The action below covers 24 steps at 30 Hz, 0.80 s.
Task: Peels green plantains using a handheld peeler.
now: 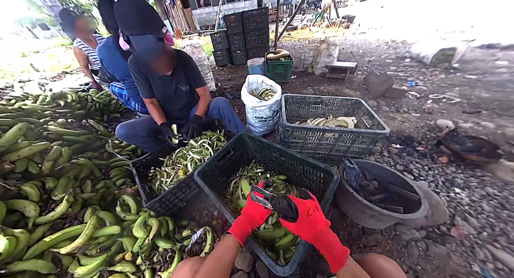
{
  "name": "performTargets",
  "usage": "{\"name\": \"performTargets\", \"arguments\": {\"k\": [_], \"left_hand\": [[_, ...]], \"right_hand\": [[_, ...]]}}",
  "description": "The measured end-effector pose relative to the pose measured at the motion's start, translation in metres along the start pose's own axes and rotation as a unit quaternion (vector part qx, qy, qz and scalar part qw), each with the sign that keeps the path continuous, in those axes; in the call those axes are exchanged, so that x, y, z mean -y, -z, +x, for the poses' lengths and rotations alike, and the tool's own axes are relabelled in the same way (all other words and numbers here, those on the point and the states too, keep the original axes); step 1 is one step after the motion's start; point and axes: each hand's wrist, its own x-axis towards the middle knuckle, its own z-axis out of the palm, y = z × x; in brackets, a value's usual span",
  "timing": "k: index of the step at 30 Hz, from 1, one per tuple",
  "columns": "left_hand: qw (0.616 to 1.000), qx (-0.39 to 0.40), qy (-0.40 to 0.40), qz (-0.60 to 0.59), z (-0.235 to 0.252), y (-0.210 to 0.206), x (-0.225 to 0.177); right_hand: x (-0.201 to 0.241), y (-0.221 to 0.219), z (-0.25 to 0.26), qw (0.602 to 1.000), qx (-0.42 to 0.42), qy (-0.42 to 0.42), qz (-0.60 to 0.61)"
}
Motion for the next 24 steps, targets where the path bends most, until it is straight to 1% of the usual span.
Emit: {"name": "performTargets", "arguments": {"k": [2,4,6,11,12,13,14,15,16,17,18,19,20,21,22,24], "left_hand": [[0.998,0.017,-0.042,0.051,0.001,0.000,0.002],[0.990,0.058,-0.059,0.114,-0.001,0.006,-0.002],[0.979,0.078,-0.079,0.171,-0.004,0.011,-0.005],[0.964,0.042,-0.167,0.203,0.003,0.017,0.009],[0.962,0.041,-0.166,0.212,0.004,0.018,0.013],[0.961,0.042,-0.148,0.229,0.006,0.023,0.019],[0.962,0.056,-0.092,0.252,0.010,0.035,0.030],[0.961,0.047,-0.022,0.270,0.014,0.051,0.045],[0.965,0.007,0.043,0.258,0.018,0.065,0.057],[0.970,-0.056,0.092,0.220,0.022,0.078,0.060],[0.972,-0.123,0.109,0.170,0.025,0.086,0.054],[0.971,-0.188,0.090,0.121,0.022,0.088,0.045],[0.968,-0.235,0.058,0.062,0.017,0.084,0.034],[0.966,-0.254,0.044,-0.001,0.013,0.081,0.024],[0.963,-0.259,0.048,-0.064,0.008,0.077,0.017],[0.947,-0.256,0.103,-0.165,-0.001,0.075,0.006]], "right_hand": [[0.008,0.004,-0.003,0.998,0.033,-0.029,-0.042],[0.011,0.008,-0.008,0.995,0.055,-0.051,-0.069],[0.013,0.008,-0.013,0.992,0.063,-0.066,-0.086],[0.026,0.015,-0.014,0.987,0.080,-0.081,-0.117],[0.029,0.017,-0.018,0.986,0.084,-0.083,-0.122],[0.031,0.020,-0.024,0.987,0.068,-0.083,-0.116],[0.028,0.027,-0.036,0.993,0.015,-0.076,-0.091],[0.020,0.033,-0.051,0.994,-0.085,-0.051,-0.053],[0.009,0.043,-0.062,0.980,-0.195,-0.027,-0.010],[0.001,0.054,-0.063,0.962,-0.270,-0.028,0.030],[0.000,0.060,-0.057,0.948,-0.307,-0.051,0.074],[0.003,0.062,-0.048,0.943,-0.298,-0.094,0.118],[0.006,0.061,-0.034,0.946,-0.254,-0.135,0.152],[0.007,0.056,-0.016,0.955,-0.180,-0.164,0.168],[0.004,0.046,0.001,0.966,-0.087,-0.179,0.163],[-0.002,0.013,0.030,0.972,0.104,-0.184,0.098]]}}
